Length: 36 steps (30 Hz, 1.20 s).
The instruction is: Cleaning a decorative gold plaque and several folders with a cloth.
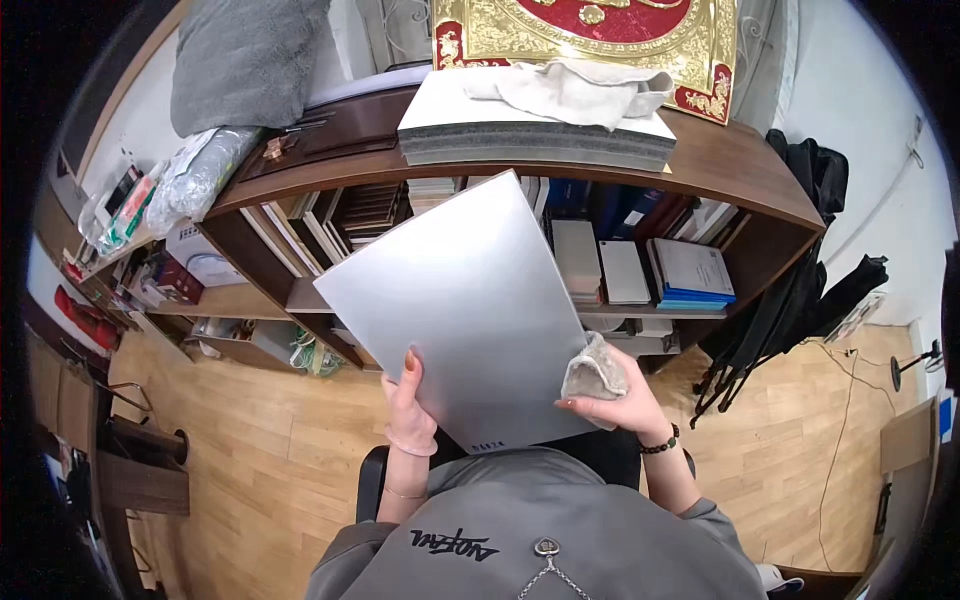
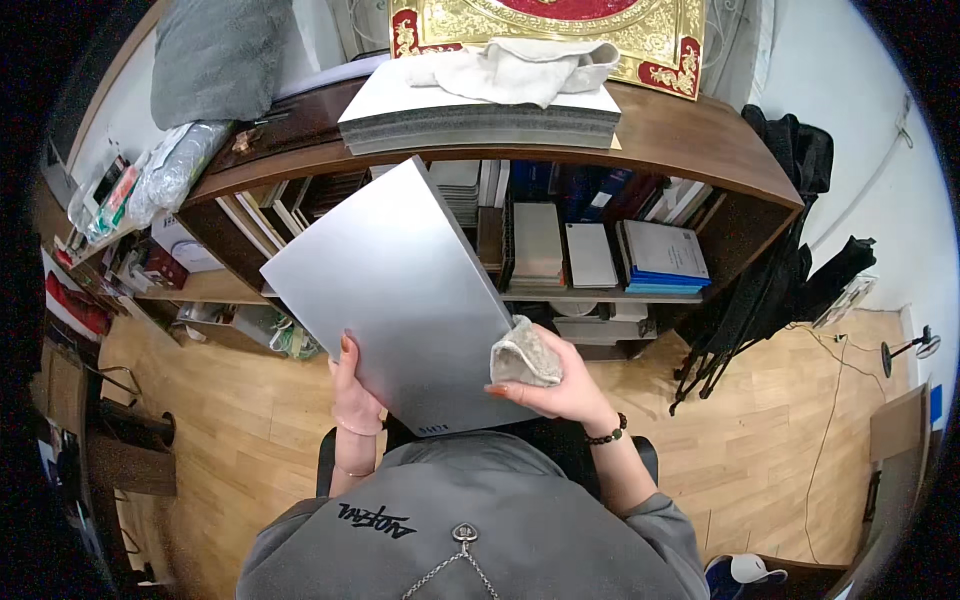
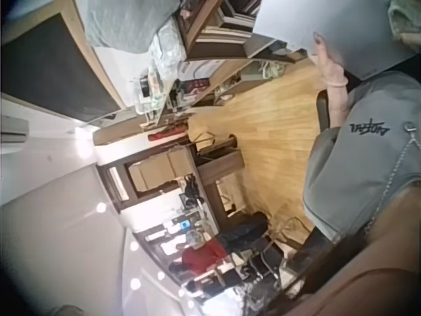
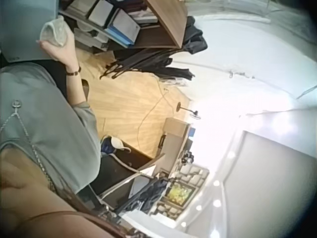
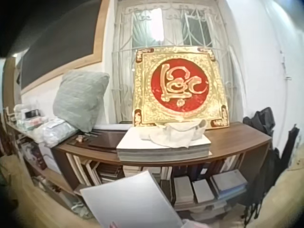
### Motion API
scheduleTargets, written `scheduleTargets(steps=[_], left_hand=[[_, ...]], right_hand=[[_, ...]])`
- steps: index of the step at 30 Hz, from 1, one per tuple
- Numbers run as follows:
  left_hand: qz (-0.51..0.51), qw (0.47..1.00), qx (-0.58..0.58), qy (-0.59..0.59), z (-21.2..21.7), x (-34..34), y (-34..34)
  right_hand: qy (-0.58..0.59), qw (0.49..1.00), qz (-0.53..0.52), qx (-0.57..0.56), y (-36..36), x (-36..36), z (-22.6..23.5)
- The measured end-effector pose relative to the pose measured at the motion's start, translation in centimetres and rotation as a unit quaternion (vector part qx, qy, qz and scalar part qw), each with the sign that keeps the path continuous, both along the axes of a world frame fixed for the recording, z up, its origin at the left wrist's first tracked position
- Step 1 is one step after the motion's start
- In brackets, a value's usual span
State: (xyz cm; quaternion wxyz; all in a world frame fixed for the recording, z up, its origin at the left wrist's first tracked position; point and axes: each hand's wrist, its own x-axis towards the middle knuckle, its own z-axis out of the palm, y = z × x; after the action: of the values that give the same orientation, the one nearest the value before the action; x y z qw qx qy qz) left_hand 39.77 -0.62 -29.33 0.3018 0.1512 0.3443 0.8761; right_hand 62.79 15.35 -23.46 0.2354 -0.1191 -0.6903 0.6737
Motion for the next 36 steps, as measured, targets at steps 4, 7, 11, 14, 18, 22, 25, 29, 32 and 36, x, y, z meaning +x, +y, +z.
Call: scheduleTargets(steps=[4,7,11,14,18,22,25,29,32,36], left_hand=[[0.049,0.995,-0.092,0.012,-1.0,2.1,1.2],[0.017,0.977,-0.187,0.103,-0.5,4.0,2.4],[-0.253,0.96,0.058,0.107,3.3,7.0,0.7],[-0.264,0.956,0.115,0.049,3.1,6.8,-0.1],[-0.338,0.908,0.248,-0.031,2.8,4.8,-2.4],[-0.279,0.936,0.131,-0.171,1.9,-0.4,-4.7],[-0.171,0.975,-0.025,-0.138,0.1,-0.6,-4.2],[-0.199,0.961,-0.015,-0.189,-2.7,-0.4,-1.9],[-0.197,0.96,-0.054,-0.189,-6.3,-1.0,1.4],[-0.208,0.955,-0.065,-0.203,-7.3,0.2,4.9]], right_hand=[[0.011,0.995,-0.086,0.047,-0.6,0.5,-0.4],[-0.006,0.956,-0.19,0.223,-1.6,1.2,0.0],[-0.051,0.823,-0.243,0.511,-2.7,1.3,1.2],[0.014,0.751,-0.202,0.629,-2.5,0.1,1.6],[0.034,0.736,-0.178,0.652,-1.4,0.5,2.0],[0.071,0.617,-0.168,0.765,-0.2,1.9,2.5],[0.096,0.601,-0.143,0.781,0.6,1.8,1.8],[0.061,0.613,-0.136,0.776,2.2,2.4,0.3],[0.003,0.651,-0.154,0.744,3.2,2.6,-1.6],[-0.091,0.711,-0.224,0.661,3.0,3.3,-6.7]])
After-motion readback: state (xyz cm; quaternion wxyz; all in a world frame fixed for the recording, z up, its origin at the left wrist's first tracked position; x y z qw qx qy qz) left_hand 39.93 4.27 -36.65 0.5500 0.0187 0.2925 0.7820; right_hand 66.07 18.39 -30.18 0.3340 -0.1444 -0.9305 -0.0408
